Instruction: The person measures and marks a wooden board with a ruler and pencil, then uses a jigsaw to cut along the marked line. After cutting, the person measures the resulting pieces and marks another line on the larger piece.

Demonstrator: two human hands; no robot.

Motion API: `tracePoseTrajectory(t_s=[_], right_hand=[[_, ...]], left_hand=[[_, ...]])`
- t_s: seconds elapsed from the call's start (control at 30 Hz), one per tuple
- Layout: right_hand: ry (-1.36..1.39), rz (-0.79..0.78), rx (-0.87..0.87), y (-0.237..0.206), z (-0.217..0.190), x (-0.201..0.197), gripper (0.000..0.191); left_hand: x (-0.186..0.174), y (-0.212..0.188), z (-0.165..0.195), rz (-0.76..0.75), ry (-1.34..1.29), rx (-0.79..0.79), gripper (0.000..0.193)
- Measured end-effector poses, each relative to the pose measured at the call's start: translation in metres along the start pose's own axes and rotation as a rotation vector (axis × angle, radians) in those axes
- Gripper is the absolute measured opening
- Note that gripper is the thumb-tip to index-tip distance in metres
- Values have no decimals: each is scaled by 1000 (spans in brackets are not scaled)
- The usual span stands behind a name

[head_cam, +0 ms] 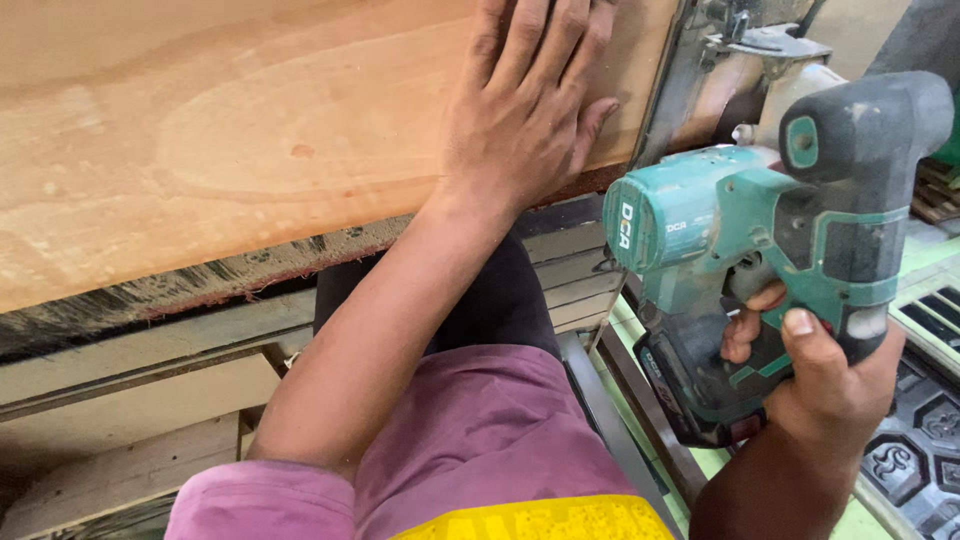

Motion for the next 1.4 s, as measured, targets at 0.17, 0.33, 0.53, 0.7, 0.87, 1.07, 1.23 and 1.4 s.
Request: tracePoseTrajectory(t_s=[0.17,0.33,0.53,0.7,0.87,1.07,1.23,1.4], right_hand=[[-11,11,12,-4,-1,0,25],[-28,10,7,5,-14,-1,25],[-28,33,15,-1,-13,5,24],[-25,32,3,4,-13,5,26],[-30,40,7,9,-24,6,25],[-53,-17,-13,11,-20,9,26],[-85,-15,-25,11,-11,6,27],[-82,-1,-8,14,-18,5,28]], left_hand=[[-2,-2,-2,-15,-30,-9,65],[-8,7,3,-2,-21,-16,65],[-10,1,-1,-26,-91,-17,66],[-8,2,-2,-20,-62,-13,65],[-16,9,0,-34,-71,-23,67],[-15,5,-2,-61,-68,-20,68],[-12,1,-2,-65,-52,-10,67],[-15,3,-1,-72,-56,-7,67]])
Point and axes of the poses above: each hand's wrist, its own y-axis towards the middle knuckle, its own x-axis out of the palm, z = x × y, the point moved 3 cm from there along y, towards the middle knuckle, and after that the axes turned 7 degrees about y, right-handed, at the moved point
